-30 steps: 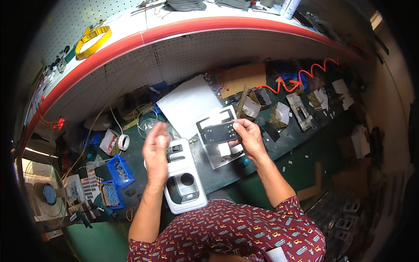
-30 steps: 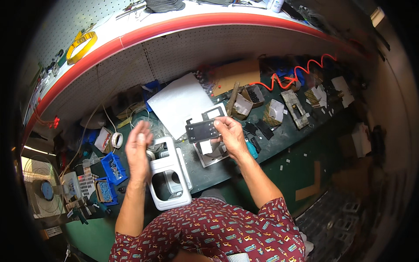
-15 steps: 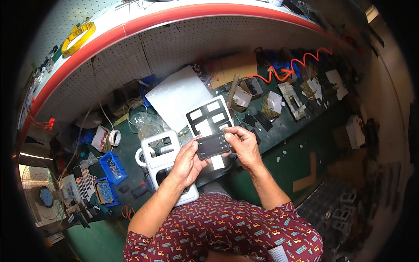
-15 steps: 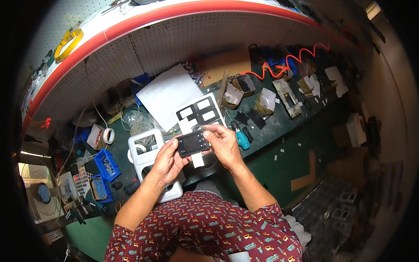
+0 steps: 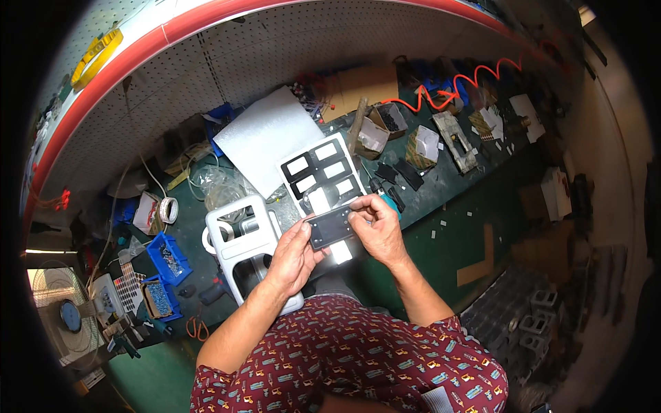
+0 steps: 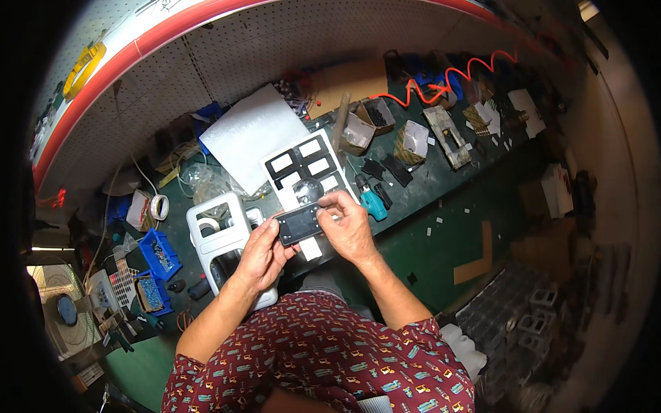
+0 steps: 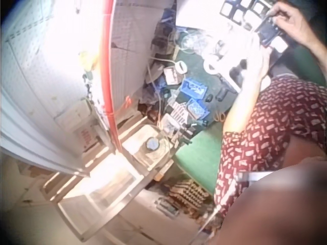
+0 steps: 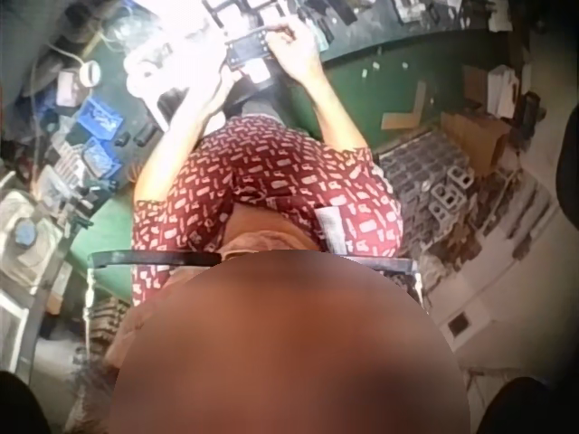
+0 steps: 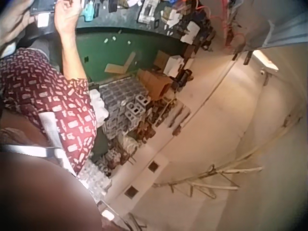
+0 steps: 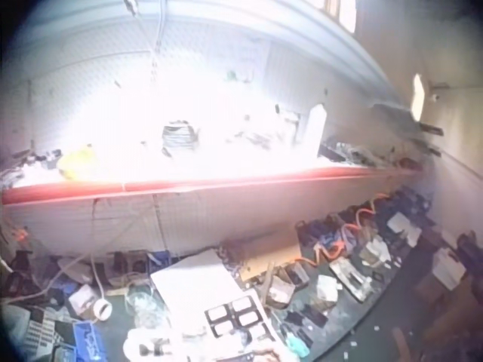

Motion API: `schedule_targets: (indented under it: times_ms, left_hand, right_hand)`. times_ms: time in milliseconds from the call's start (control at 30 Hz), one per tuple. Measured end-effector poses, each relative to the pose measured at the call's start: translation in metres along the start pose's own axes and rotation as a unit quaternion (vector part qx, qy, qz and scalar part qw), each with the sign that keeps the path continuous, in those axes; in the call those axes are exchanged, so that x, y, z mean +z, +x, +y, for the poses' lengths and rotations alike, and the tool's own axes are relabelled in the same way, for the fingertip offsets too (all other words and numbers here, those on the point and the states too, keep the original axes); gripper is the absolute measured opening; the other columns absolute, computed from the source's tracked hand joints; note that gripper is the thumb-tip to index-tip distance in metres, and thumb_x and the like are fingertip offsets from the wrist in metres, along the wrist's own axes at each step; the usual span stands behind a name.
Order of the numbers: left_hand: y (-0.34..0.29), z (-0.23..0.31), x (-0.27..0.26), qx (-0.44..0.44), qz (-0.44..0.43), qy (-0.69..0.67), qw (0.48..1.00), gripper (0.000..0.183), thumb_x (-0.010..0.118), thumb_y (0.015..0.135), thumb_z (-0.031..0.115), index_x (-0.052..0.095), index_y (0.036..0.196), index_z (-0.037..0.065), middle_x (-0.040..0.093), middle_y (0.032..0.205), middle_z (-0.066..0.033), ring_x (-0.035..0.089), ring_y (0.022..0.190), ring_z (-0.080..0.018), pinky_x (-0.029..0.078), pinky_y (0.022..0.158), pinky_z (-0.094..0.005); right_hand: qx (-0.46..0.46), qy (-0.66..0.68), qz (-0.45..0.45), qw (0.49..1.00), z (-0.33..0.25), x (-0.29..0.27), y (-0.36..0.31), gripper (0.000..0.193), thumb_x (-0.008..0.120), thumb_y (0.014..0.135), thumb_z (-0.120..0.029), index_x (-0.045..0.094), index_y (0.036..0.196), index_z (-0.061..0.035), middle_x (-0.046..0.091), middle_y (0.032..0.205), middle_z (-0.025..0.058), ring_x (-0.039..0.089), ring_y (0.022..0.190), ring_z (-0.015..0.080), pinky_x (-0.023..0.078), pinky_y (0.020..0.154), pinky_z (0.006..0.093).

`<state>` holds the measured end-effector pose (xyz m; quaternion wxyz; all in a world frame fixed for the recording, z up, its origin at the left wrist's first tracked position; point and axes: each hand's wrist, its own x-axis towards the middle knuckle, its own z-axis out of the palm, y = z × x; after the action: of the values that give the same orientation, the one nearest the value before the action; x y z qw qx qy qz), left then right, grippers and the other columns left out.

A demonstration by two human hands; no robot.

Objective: The person assembles a white plastic housing by inserting a black rectangular component, applying adhesive with a glue gun, and securing the parts. They handle the housing, a black component, and a glue gun, then place the assembled unit into a box.

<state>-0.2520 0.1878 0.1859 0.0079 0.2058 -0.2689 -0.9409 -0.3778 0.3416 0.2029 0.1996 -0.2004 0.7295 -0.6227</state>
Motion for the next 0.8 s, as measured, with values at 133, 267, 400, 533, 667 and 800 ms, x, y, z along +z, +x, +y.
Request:
schedule_targets:
  times_ms: [133,267,400,533,667,800]
  left_hand:
    - [0.001,-0.006,-0.002,0.009,0.001,0.023,1.000,0.046,0.049,0.106,0.032,0.045,0.141,0.002,0.063,0.124,-0.0091,0.063,0.106,-0.0154,0.055,0.087,-0.0309]
    - [0.000,-0.006,0.005,0.018,0.008,0.048,0.999,0.049,0.052,0.105,0.034,0.045,0.142,0.002,0.063,0.122,-0.0079,0.063,0.105,-0.0140,0.054,0.087,-0.0294]
    - [-0.001,-0.008,0.006,0.029,0.014,0.066,0.997,0.050,0.053,0.104,0.035,0.045,0.141,0.001,0.063,0.121,-0.0073,0.062,0.103,-0.0136,0.054,0.087,-0.0290]
    - [-0.001,-0.014,0.006,0.042,0.037,0.081,0.995,0.050,0.053,0.104,0.035,0.046,0.140,0.001,0.064,0.120,-0.0070,0.062,0.101,-0.0135,0.054,0.085,-0.0286]
    - [-0.002,-0.015,0.005,0.039,0.032,0.066,0.996,0.050,0.053,0.104,0.035,0.046,0.141,0.001,0.064,0.119,-0.0073,0.062,0.099,-0.0133,0.054,0.084,-0.0281]
    - [-0.003,-0.012,0.008,0.040,0.029,0.062,0.997,0.050,0.053,0.104,0.034,0.045,0.141,0.001,0.063,0.119,-0.0076,0.062,0.099,-0.0133,0.054,0.084,-0.0281]
  right_hand:
    - [-0.031,-0.071,0.012,0.997,0.005,0.000,-0.001,0.019,0.067,0.088,-0.003,0.065,0.105,0.0055,0.070,0.097,0.0103,0.069,0.086,0.0132,0.056,0.063,0.0255]
    - [-0.018,-0.066,0.019,0.997,0.005,0.000,-0.001,0.020,0.068,0.087,-0.004,0.068,0.105,0.0053,0.072,0.095,0.0128,0.070,0.085,0.0145,0.058,0.065,0.0258]
    - [-0.023,-0.072,0.018,0.997,0.003,0.000,0.000,0.021,0.068,0.087,-0.005,0.068,0.104,0.0058,0.072,0.094,0.0136,0.070,0.084,0.0144,0.058,0.066,0.0261]
    - [0.005,-0.081,0.006,0.997,0.003,0.000,0.000,0.016,0.068,0.087,-0.002,0.067,0.101,0.0050,0.069,0.091,0.0059,0.065,0.082,0.0085,0.055,0.066,0.0221]
    - [0.006,-0.065,0.017,0.998,-0.002,0.001,0.000,0.017,0.067,0.086,0.000,0.065,0.102,0.0048,0.068,0.092,0.0057,0.065,0.082,0.0080,0.055,0.065,0.0217]
    - [-0.010,-0.046,0.042,0.998,-0.005,0.003,-0.001,0.018,0.068,0.085,0.002,0.065,0.103,0.0051,0.068,0.093,0.0059,0.065,0.083,0.0082,0.054,0.065,0.0214]
